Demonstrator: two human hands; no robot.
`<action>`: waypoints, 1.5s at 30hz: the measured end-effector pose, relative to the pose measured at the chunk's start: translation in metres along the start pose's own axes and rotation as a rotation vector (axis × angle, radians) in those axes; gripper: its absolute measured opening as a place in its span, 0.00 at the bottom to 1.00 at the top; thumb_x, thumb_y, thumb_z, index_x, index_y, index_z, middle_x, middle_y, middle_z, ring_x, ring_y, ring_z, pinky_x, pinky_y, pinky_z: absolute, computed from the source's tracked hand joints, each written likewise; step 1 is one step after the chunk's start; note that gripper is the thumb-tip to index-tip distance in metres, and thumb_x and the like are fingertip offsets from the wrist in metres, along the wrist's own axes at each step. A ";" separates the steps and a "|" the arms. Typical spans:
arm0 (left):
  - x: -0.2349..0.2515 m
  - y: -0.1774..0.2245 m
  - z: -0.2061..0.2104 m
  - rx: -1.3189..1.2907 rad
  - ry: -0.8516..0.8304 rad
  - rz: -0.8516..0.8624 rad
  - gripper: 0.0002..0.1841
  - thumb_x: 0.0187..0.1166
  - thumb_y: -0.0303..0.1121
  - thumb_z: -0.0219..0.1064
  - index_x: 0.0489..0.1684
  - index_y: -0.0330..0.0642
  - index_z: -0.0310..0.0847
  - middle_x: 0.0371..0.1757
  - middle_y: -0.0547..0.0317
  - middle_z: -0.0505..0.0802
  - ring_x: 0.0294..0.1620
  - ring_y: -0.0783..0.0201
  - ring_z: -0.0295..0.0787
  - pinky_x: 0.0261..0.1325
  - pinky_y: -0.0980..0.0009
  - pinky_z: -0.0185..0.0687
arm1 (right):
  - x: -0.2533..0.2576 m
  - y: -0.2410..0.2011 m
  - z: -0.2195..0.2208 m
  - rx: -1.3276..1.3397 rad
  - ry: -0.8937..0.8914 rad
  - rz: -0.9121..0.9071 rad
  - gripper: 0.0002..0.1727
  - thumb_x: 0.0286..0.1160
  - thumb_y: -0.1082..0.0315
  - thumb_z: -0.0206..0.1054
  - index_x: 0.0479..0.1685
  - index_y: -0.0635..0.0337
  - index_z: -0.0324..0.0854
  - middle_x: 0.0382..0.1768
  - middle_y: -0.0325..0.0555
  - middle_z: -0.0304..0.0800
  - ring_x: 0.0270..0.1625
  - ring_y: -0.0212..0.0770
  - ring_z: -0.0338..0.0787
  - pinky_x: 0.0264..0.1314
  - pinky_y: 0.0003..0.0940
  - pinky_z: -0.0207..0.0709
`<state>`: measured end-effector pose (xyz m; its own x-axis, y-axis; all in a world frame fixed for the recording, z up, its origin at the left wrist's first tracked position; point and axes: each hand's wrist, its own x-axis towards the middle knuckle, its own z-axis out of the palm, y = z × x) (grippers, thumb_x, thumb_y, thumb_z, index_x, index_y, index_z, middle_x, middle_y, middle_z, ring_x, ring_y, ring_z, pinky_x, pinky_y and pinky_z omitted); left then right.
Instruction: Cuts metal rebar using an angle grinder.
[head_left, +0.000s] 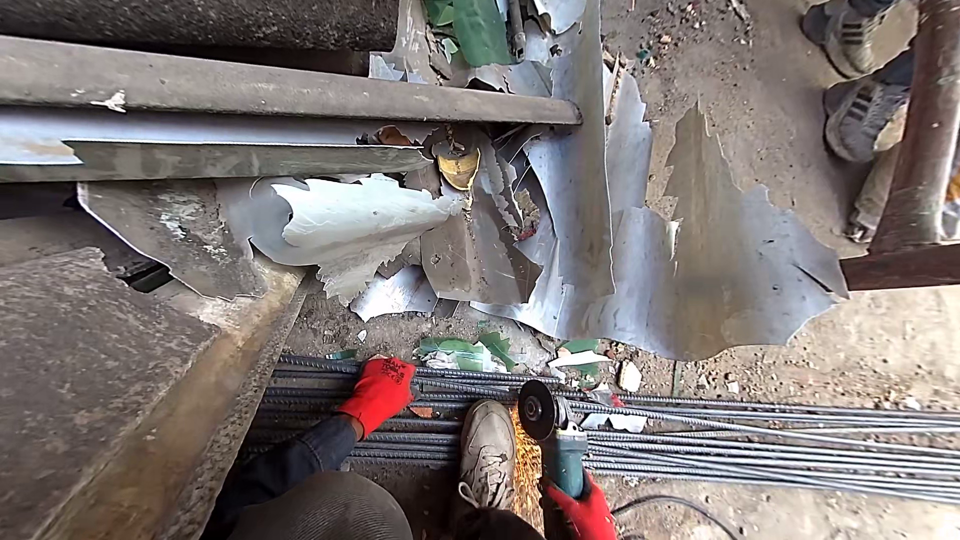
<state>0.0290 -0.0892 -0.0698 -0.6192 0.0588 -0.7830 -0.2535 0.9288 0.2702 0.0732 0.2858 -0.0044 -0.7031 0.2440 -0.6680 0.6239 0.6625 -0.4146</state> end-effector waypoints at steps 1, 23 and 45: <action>0.000 0.000 0.000 -0.004 -0.001 -0.003 0.20 0.77 0.46 0.70 0.61 0.46 0.87 0.57 0.47 0.94 0.62 0.44 0.90 0.60 0.41 0.83 | 0.001 0.000 0.000 -0.004 0.000 0.003 0.39 0.48 0.60 0.85 0.68 0.64 0.79 0.44 0.52 0.94 0.43 0.45 0.95 0.51 0.49 0.89; 0.000 0.000 0.004 -0.011 0.032 0.003 0.20 0.76 0.47 0.72 0.61 0.46 0.88 0.57 0.48 0.94 0.62 0.45 0.90 0.60 0.41 0.84 | 0.016 -0.009 0.002 0.031 0.021 -0.023 0.35 0.47 0.61 0.83 0.62 0.63 0.81 0.39 0.49 0.93 0.38 0.41 0.93 0.44 0.45 0.88; -0.002 0.000 -0.002 -0.009 0.003 0.006 0.22 0.78 0.47 0.70 0.64 0.46 0.86 0.58 0.47 0.94 0.62 0.44 0.90 0.60 0.40 0.83 | 0.014 -0.009 0.001 0.008 0.018 -0.028 0.37 0.47 0.60 0.84 0.64 0.63 0.81 0.41 0.50 0.93 0.39 0.43 0.94 0.45 0.47 0.89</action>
<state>0.0292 -0.0897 -0.0671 -0.6230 0.0631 -0.7797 -0.2567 0.9250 0.2800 0.0579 0.2826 -0.0109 -0.7264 0.2376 -0.6449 0.6063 0.6635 -0.4384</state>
